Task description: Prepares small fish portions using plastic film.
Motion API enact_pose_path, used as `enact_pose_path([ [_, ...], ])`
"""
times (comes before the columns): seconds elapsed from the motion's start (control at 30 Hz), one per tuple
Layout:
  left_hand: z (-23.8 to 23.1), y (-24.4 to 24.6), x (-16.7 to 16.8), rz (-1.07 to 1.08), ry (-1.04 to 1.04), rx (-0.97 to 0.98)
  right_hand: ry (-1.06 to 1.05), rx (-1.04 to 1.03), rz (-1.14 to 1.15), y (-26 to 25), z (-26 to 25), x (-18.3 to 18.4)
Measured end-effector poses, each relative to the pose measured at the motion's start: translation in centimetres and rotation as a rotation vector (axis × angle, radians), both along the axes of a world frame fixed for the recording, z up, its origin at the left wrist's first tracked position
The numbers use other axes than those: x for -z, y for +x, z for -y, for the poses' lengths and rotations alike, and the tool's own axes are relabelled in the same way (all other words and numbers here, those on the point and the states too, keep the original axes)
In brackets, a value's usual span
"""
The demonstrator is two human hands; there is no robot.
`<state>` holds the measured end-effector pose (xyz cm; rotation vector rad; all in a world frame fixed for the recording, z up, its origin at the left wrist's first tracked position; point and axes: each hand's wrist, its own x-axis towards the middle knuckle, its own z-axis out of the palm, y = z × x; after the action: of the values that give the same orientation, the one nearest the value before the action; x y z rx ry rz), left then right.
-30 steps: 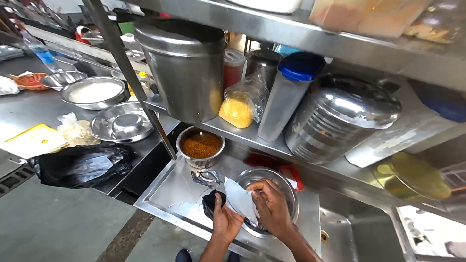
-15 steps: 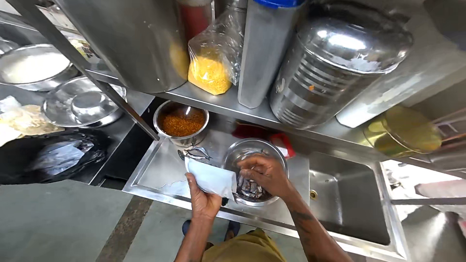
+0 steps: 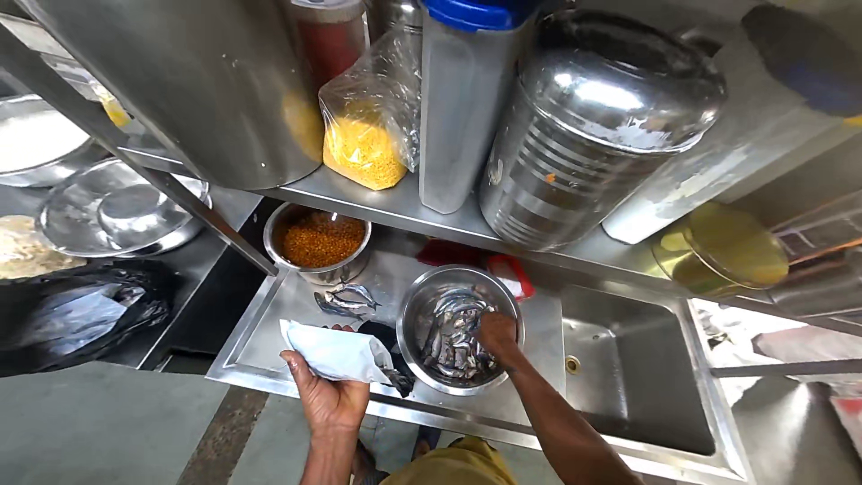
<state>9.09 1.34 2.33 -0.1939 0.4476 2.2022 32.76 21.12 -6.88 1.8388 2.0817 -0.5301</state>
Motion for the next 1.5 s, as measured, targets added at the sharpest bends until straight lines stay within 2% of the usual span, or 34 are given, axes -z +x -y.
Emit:
enact_pose_path([
  [0.23,0.5,-0.5,-0.4,0.020,0.017,-0.038,-0.028,-0.040,0.104,-1.8,1.8,3.8],
  [0.33,0.7,-0.7,0.0,0.037,0.025,-0.047,-0.009,0.000,0.020,-1.2,2.3,2.0],
  [0.43,0.6,-0.8,0.3,0.035,0.010,-0.057,-0.032,0.045,-0.184,-0.2,1.4,0.0],
  [0.57,0.0,-0.9,0.4,0.051,-0.001,-0.051,0.068,0.074,-0.723,1.8,1.1,-2.7],
  [0.67,-0.8,-0.8,0.7,0.076,-0.010,-0.056,-0.029,0.113,-1.077,2.4,2.6,-7.4],
  [0.77,-1.6,-0.6,0.7,0.093,-0.006,-0.044,-0.098,-0.018,-1.247,2.4,4.9,-12.2],
  [0.87,-2.2,-0.1,0.7,0.108,0.004,-0.026,-0.154,-0.167,-1.245,1.5,7.0,-14.9],
  [1.03,-2.7,0.8,-0.4,0.132,-0.003,0.009,-0.208,-0.288,-1.249,-0.9,8.6,-14.8],
  [1.23,-1.9,1.0,-0.7,0.130,0.003,0.034,-0.200,-0.206,-1.406,-3.1,9.6,-15.6],
  [1.5,-1.4,2.6,-1.1,0.142,0.001,0.099,0.057,0.004,-1.315,-6.1,10.6,-13.5],
])
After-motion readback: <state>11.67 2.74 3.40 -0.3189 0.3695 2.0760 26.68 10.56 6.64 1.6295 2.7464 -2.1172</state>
